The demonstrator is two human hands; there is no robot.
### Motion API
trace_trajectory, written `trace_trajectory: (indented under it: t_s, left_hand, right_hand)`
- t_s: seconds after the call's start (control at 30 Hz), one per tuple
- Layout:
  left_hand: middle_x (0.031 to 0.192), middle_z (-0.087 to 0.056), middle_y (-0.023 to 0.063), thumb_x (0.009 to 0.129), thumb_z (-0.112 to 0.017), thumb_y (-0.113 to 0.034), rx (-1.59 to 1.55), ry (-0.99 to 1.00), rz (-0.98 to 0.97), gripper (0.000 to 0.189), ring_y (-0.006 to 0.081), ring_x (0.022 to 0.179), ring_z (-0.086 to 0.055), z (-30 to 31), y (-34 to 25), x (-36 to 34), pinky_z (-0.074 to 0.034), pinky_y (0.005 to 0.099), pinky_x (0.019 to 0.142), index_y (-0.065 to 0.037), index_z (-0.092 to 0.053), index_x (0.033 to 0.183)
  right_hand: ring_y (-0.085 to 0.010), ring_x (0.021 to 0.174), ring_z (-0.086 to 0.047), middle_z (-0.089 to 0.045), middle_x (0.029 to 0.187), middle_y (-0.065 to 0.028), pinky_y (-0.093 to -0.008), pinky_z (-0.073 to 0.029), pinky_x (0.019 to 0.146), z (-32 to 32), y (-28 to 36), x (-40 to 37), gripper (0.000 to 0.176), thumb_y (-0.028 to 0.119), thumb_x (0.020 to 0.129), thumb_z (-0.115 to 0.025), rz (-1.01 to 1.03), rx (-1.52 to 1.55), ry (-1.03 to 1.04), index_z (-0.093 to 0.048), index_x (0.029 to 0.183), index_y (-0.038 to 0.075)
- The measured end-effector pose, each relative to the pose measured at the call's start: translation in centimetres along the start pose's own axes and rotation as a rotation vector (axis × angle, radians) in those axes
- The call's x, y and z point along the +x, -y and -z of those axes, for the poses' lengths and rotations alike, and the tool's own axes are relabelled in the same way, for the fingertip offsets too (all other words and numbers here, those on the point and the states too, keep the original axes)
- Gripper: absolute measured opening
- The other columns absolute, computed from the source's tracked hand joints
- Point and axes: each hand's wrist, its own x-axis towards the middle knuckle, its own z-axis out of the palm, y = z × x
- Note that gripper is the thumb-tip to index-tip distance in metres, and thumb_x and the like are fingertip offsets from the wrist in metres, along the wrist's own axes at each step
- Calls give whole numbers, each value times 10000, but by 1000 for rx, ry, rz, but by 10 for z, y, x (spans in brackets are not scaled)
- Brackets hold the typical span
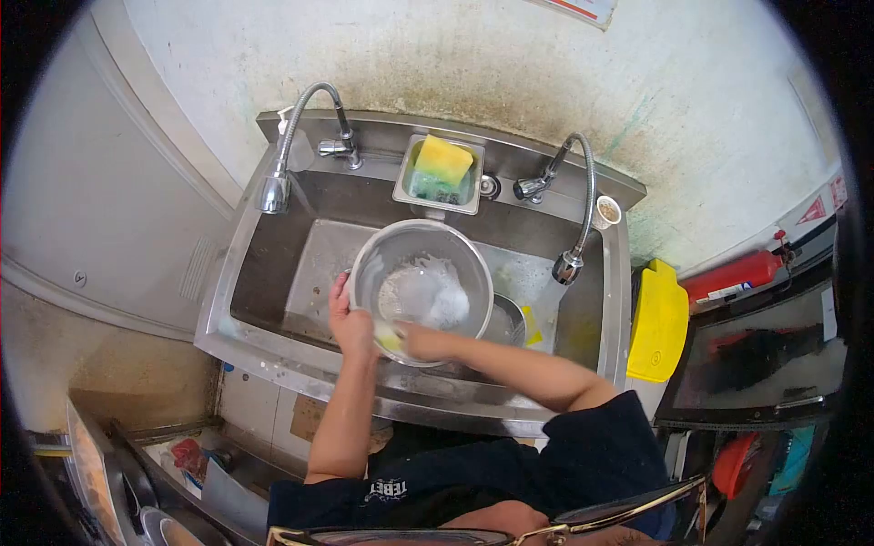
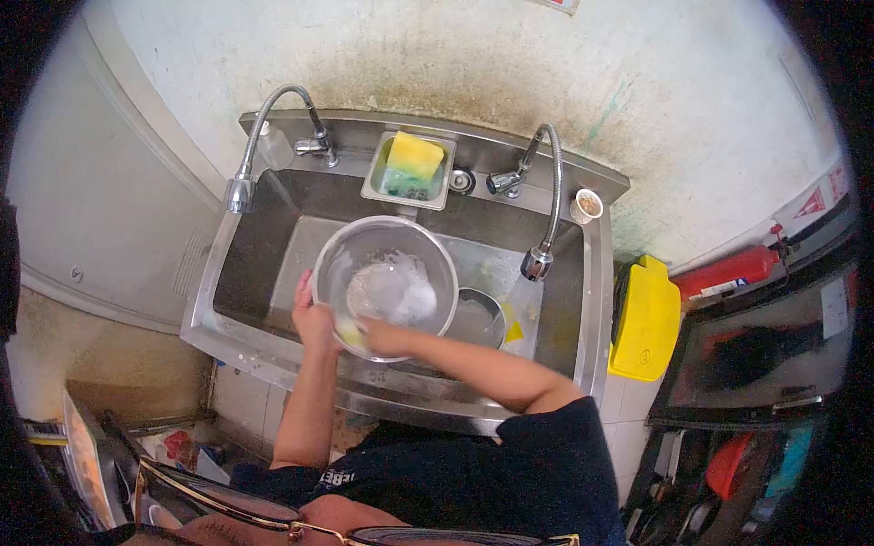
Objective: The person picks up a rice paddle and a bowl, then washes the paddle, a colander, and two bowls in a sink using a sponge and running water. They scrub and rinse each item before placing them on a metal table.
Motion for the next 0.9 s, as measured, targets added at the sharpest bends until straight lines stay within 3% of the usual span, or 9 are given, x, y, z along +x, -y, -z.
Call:
trace_trajectory:
  t_s: [0.03, 0.1, 0.17, 0.23, 0.43, 0.57, 0.7, 0.8, 0.9]
  left_hand:
    - [1160, -490, 64, 560, -313, 185, 3, -3, 1, 661, 199, 1094, -494, 3, -3, -2, -411, 290, 910, -2, -531, 1155]
    - [1138, -516, 84, 534, -313, 189, 146, 34, -45, 686, 210, 1059, -525, 8, -8, -8, -450, 297, 864, -2, -528, 1157]
    - [1117, -535, 89, 521, -318, 192, 108, 72, 116, 695, 214, 1036, -540, 11, -5, -11, -464, 297, 838, -3, -531, 1153]
    - [1096, -554, 94, 507, -323, 194, 63, 112, 267, 705, 218, 1013, -556, 7, -5, -13, -477, 296, 811, -4, -534, 1150]
    - [1061, -572, 97, 506, -326, 191, 171, 102, 207, 699, 218, 944, -571, -10, 2, -13, -480, 296, 788, 2, -516, 1151]
    - [1027, -568, 109, 527, -320, 152, 120, -50, 10, 726, 237, 886, -572, 2, 11, -5, -482, 295, 673, -44, -468, 1209]
    - [1193, -464, 136, 569, -332, 144, 98, 56, 336, 670, 246, 1020, -523, -21, -18, -22, -490, 288, 738, -12, -431, 1213]
    - [1221, -452, 128, 595, -348, 123, 161, 71, 347, 646, 281, 1108, -460, -42, -8, -35, -441, 311, 847, -65, -466, 1201]
    - [1270, -424, 116, 707, -447, 51, 565, 375, -100, 413, 303, 1203, -354, -48, 5, -36, -310, 325, 980, -95, -578, 1070]
  right_hand:
    - [-247, 995, -554, -540, 1121, -174, -388, -462, 780, 1, -48, -13, 314, 117, 768, -508, 208, -199, 178, -530, 1072, 41]
    - [-261, 981, -536, -560, 1028, -119, -383, -436, 825, 106, 69, -28, 406, 169, 751, -557, -174, -877, 705, -525, 1137, 44]
    - [-246, 905, -551, -568, 981, -85, -363, -443, 795, 129, 44, -19, 312, 167, 715, -584, -213, -1133, 238, -592, 1009, 63]
    - [-242, 854, -550, -561, 928, -72, -349, -457, 733, 149, 18, 18, 223, 140, 702, -577, 271, -1299, 65, -596, 914, 73]
    - [-368, 1021, -454, -457, 1111, -200, -430, -381, 896, 31, 15, 69, 421, 171, 721, -568, 35, -657, -422, -450, 1100, 31]
    - [-405, 1147, -368, -366, 1233, -257, -438, -280, 990, 34, 54, 7, 580, 187, 732, -591, -36, 205, 163, -348, 1224, -1]
    - [-350, 1087, -464, -469, 1147, -246, -407, -356, 927, 98, 135, -44, 564, 146, 716, -604, -39, 329, 435, -381, 1215, 7]
    - [-279, 930, -569, -587, 989, -181, -371, -429, 826, 115, 131, -66, 555, 163, 708, -643, -269, -296, 510, -436, 1205, 30]
    - [-206, 790, -596, -637, 890, -113, -340, -462, 732, 157, 108, -80, 506, 145, 685, -677, -80, -296, 367, -508, 1149, 36]
